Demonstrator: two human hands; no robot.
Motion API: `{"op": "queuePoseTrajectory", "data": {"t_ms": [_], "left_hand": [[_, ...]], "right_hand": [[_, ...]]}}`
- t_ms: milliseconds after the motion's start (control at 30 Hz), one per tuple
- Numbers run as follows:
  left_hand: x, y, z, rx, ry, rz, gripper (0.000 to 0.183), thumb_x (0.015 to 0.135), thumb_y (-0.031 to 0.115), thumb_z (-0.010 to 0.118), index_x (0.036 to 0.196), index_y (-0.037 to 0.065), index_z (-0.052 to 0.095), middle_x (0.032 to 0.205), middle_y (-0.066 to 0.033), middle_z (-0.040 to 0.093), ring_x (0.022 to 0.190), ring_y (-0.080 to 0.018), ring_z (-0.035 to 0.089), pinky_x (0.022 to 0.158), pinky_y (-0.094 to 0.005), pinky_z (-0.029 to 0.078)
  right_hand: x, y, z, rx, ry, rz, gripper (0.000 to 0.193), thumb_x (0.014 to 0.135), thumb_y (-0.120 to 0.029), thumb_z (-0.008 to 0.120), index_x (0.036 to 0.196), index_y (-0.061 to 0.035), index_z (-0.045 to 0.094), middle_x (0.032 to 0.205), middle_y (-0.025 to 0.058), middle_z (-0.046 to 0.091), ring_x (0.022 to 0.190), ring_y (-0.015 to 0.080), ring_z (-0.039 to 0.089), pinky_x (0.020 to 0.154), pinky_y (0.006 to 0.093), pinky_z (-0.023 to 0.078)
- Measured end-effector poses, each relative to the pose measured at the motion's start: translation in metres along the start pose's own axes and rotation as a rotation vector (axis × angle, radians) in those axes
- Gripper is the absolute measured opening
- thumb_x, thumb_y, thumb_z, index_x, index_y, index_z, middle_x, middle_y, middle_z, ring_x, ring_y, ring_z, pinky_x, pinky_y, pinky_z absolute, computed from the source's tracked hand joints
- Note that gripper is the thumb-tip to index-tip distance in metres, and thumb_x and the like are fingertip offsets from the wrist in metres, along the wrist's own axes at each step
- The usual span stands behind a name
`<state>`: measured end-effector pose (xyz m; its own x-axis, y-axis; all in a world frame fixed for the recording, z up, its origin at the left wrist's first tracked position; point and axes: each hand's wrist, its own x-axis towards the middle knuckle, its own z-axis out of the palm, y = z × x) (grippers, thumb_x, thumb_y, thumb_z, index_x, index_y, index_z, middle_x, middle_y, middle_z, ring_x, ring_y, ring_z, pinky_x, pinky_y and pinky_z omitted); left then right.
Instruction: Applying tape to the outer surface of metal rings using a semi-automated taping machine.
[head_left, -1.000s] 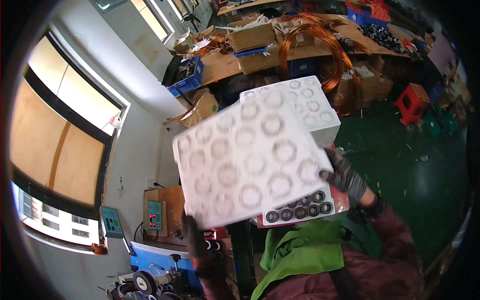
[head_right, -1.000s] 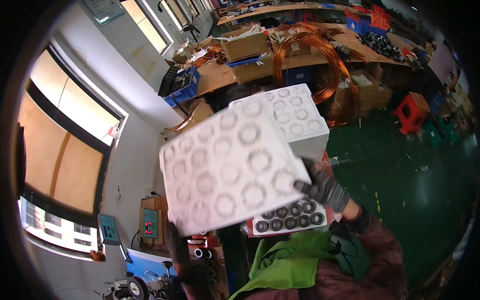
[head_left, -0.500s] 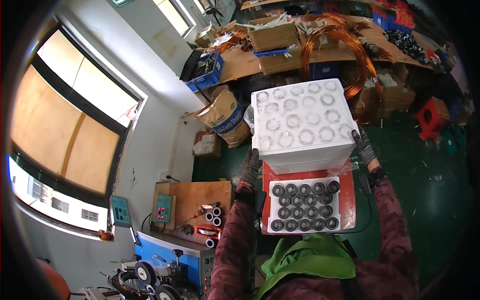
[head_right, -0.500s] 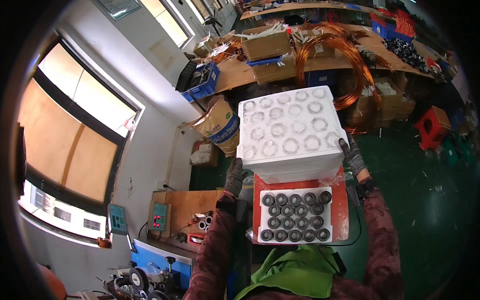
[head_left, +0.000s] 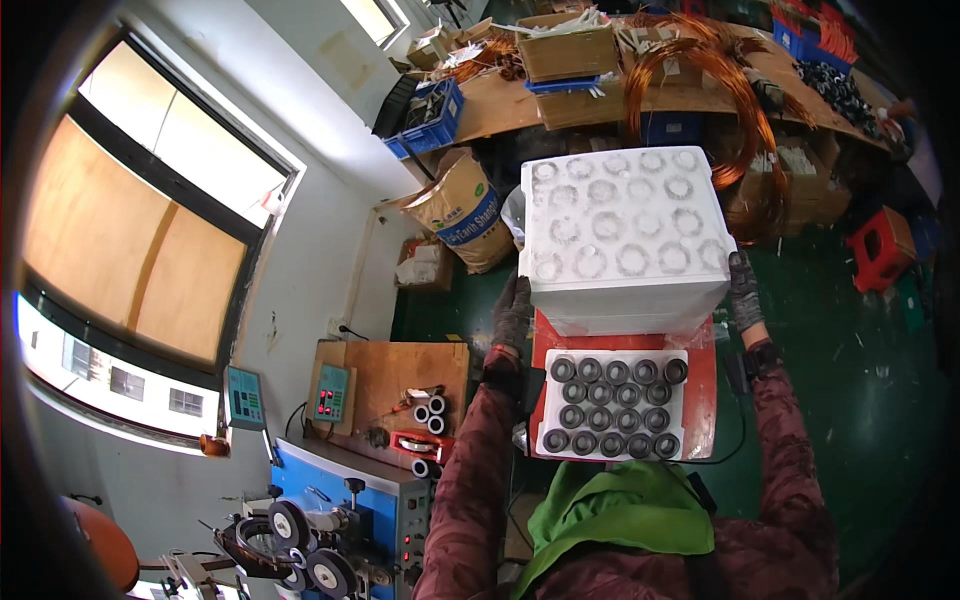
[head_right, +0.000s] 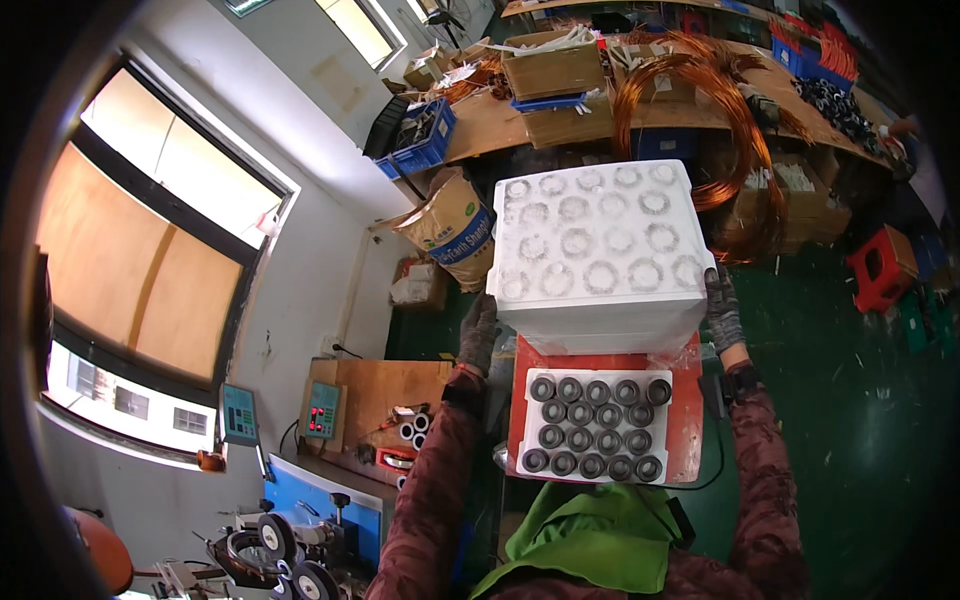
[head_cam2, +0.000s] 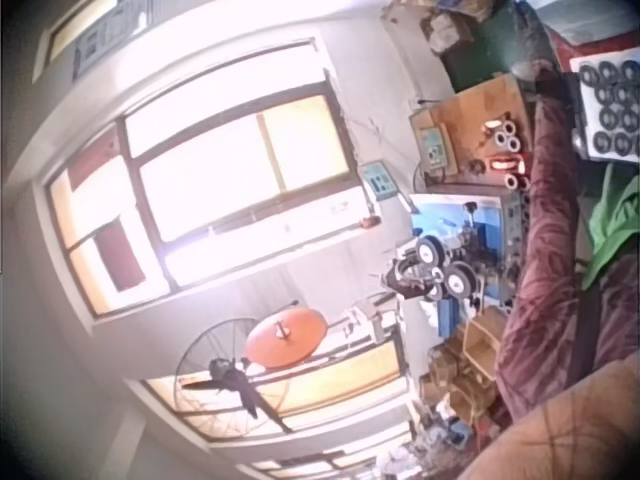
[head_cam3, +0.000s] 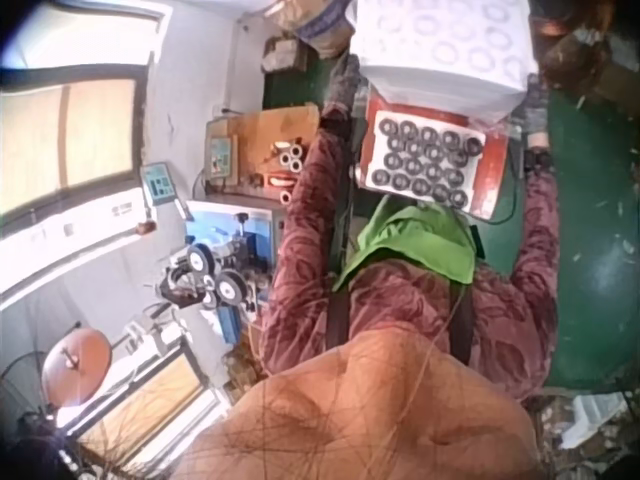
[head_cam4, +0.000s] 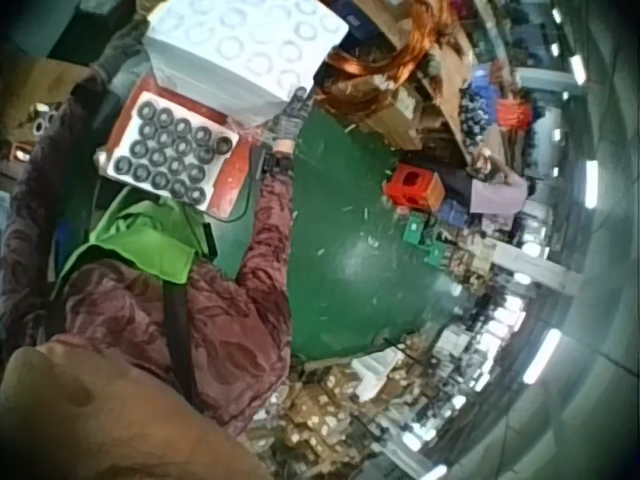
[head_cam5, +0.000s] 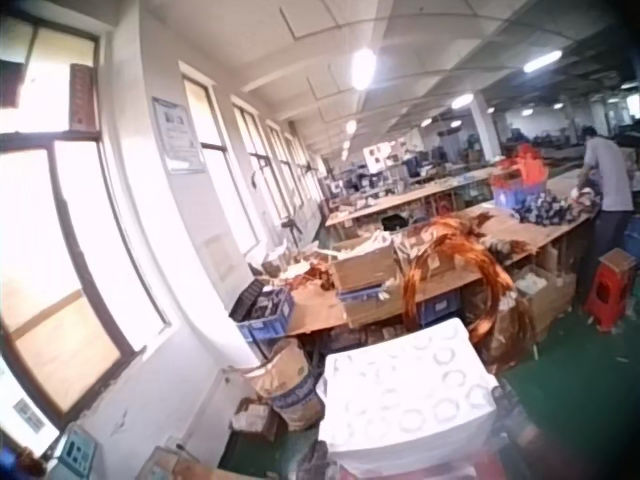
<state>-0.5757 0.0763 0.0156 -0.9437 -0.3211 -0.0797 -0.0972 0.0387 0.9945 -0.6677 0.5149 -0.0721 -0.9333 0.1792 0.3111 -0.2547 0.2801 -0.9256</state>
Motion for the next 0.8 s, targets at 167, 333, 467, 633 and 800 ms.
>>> {"op": "queuePoseTrajectory", "data": {"t_ms": [167,333,467,633,800], "left_hand": [[0.007,-0.008,-0.009,-0.099,0.073,-0.079,0.049,0.082,0.041,0.055,0.123,0.015,0.046,0.109,0.0017,0.050,0.092,-0.0115,0.046,0.071,-0.0303,0.042],[0.002,-0.003,-0.004,-0.126,0.073,-0.025,0.047,0.083,0.040,0.055,0.122,0.014,0.048,0.108,0.0022,0.050,0.089,-0.0100,0.046,0.070,-0.0282,0.041],[-0.002,0.003,0.010,-0.076,0.062,0.032,0.046,0.083,0.038,0.056,0.119,0.008,0.049,0.098,0.0019,0.054,0.081,-0.0084,0.048,0.069,-0.0233,0.040],[0.016,-0.028,-0.013,0.147,0.177,0.180,0.044,0.084,0.037,0.055,0.115,0.006,0.053,0.088,0.0025,0.055,0.073,-0.0071,0.046,0.064,-0.0219,0.039],[0.014,-0.035,-0.012,0.130,0.137,0.145,0.044,0.085,0.040,0.052,0.114,0.008,0.053,0.091,0.0010,0.055,0.074,-0.0081,0.047,0.065,-0.0230,0.039]], "right_hand": [[-0.008,-0.047,0.016,0.055,0.001,0.054,0.058,0.084,-0.045,0.049,0.123,-0.0025,0.042,0.118,0.0158,0.047,0.107,0.0258,0.045,0.092,0.0335,0.034],[-0.016,-0.064,0.017,-0.026,0.021,0.093,0.057,0.084,-0.045,0.047,0.121,-0.0021,0.043,0.114,0.0166,0.049,0.104,0.0252,0.047,0.090,0.0346,0.035],[-0.015,-0.052,0.003,-0.053,0.027,0.098,0.055,0.085,-0.043,0.048,0.121,-0.0019,0.043,0.111,0.0167,0.051,0.100,0.0245,0.048,0.088,0.0346,0.037],[-0.026,-0.079,0.020,0.009,0.036,0.037,0.056,0.083,-0.044,0.050,0.120,-0.0023,0.045,0.110,0.0138,0.052,0.097,0.0225,0.048,0.086,0.0345,0.038],[-0.027,-0.088,0.021,0.105,0.065,0.171,0.058,0.082,-0.045,0.053,0.119,-0.0016,0.045,0.110,0.0114,0.052,0.096,0.0201,0.048,0.086,0.0343,0.037]]}}
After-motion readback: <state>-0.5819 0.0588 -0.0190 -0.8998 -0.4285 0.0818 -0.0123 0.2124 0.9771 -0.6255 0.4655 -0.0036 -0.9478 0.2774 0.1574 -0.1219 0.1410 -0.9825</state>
